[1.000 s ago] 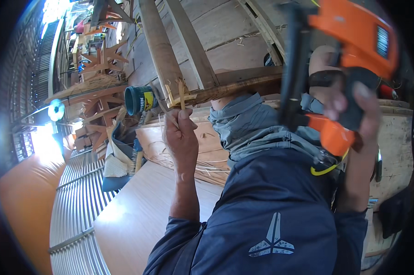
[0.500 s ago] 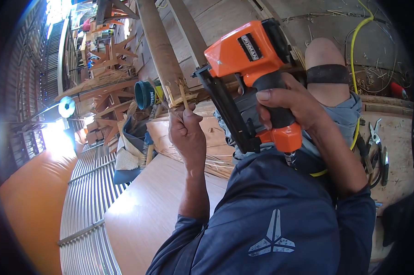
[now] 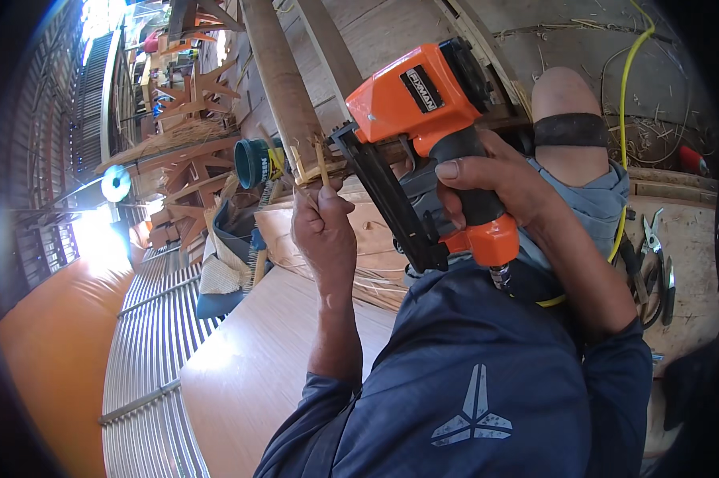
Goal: Assembling and reinforcing bamboo furniture frame parts using a staple gun, wood glue, and rattan strips.
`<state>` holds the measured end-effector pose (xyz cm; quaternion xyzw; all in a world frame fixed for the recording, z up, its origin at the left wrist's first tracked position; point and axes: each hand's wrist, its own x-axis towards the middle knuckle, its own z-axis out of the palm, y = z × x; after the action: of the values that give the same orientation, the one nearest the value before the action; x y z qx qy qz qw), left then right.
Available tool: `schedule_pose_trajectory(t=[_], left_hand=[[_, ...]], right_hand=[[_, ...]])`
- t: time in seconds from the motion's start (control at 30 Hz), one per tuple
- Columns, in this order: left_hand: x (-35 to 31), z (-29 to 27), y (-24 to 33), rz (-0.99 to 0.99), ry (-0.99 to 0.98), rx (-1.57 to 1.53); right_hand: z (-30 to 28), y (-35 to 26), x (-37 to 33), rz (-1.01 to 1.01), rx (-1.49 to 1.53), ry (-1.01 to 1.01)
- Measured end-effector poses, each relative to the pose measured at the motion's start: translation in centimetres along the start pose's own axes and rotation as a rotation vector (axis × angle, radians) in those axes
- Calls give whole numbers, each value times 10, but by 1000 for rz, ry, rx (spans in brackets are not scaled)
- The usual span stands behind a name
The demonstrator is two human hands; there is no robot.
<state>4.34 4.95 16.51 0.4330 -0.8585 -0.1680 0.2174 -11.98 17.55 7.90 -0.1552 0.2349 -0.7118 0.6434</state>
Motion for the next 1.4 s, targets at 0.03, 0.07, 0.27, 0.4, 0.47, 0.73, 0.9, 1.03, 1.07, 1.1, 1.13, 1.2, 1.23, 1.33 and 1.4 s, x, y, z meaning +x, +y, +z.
schedule_pose_trajectory(t=[0.03,0.07,0.27,0.4,0.47,0.73,0.9,1.03,1.07,1.1,1.13,1.2,1.23,1.33,1.4], left_hand=[[0,0,0,-6,-5,1],[1,-1,0,-1,-8,-11],[1,-1,-2,13,-19,-32],[2,1,-1,62,-2,-51],[2,2,0,56,-7,-51],[3,-1,0,54,-11,-19],[3,-2,0,-15,-31,-35],[4,-1,0,-16,-22,-45],[4,-1,-1,0,-22,-42],[5,-1,-1,3,-20,-36],[5,-1,-2,15,-25,-43],[5,-1,-3,41,-21,-66],[5,-1,-4,41,-18,-69],[4,-2,-7,39,-40,-62],[5,-2,-7,79,-28,-81]], right_hand=[[0,-1,0,-1,-9,-5],[1,-1,0,0,-15,-4],[4,0,4,0,-34,-55],[8,3,6,-8,-106,-58],[10,3,7,-12,-109,-60],[15,0,-1,-39,-112,-41],[18,-1,-3,-66,-112,-16],[17,-1,-2,-37,-134,-14],[17,0,-2,-37,-130,-21],[17,0,-2,-28,-126,-12],[17,0,-2,-36,-128,-22],[17,0,-2,-35,-101,-11],[16,0,-2,-32,-108,-11],[16,-1,-1,-40,-155,-25],[18,-1,0,-28,-169,-36]])
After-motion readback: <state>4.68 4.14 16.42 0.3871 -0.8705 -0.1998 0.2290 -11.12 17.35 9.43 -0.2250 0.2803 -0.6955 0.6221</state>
